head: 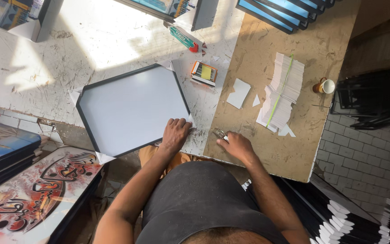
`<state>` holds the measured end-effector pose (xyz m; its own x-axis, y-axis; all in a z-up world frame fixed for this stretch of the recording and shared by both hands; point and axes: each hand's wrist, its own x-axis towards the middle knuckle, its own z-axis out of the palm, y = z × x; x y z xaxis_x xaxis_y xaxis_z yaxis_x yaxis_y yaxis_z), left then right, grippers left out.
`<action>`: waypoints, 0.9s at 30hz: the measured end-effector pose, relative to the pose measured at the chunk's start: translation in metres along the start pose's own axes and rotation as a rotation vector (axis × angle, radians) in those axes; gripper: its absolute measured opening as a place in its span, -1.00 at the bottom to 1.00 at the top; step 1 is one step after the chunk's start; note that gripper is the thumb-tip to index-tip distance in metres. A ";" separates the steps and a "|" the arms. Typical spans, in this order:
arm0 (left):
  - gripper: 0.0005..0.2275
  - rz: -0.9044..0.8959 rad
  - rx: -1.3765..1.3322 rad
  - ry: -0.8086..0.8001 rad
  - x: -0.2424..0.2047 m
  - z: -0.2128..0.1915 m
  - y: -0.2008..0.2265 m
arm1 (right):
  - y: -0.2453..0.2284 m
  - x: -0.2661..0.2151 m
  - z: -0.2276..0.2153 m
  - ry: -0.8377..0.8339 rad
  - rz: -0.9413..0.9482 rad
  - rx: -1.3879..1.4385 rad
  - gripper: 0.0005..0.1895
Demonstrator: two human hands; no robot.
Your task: The person assembles picture frames by placing printed images into black frames and securing them with white backing paper. The person uses a utility knife to trim excess paper and stacks completed frames on the table.
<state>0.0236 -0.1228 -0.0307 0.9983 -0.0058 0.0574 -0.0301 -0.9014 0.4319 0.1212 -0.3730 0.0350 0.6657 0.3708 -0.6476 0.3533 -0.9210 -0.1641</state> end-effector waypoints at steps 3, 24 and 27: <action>-0.80 0.072 -0.057 0.102 -0.003 0.006 -0.011 | -0.003 0.000 -0.001 -0.006 -0.050 -0.042 -0.32; -0.77 0.052 -0.118 -0.108 0.003 -0.040 -0.015 | -0.082 0.015 -0.008 0.169 -0.258 0.009 -0.51; -0.75 0.054 -0.110 -0.109 0.007 -0.042 -0.018 | -0.080 0.018 0.000 0.243 -0.311 0.034 -0.51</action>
<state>0.0296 -0.0887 -0.0002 0.9943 -0.1056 -0.0122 -0.0833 -0.8455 0.5275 0.1049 -0.2928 0.0370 0.6680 0.6464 -0.3688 0.5432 -0.7622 -0.3520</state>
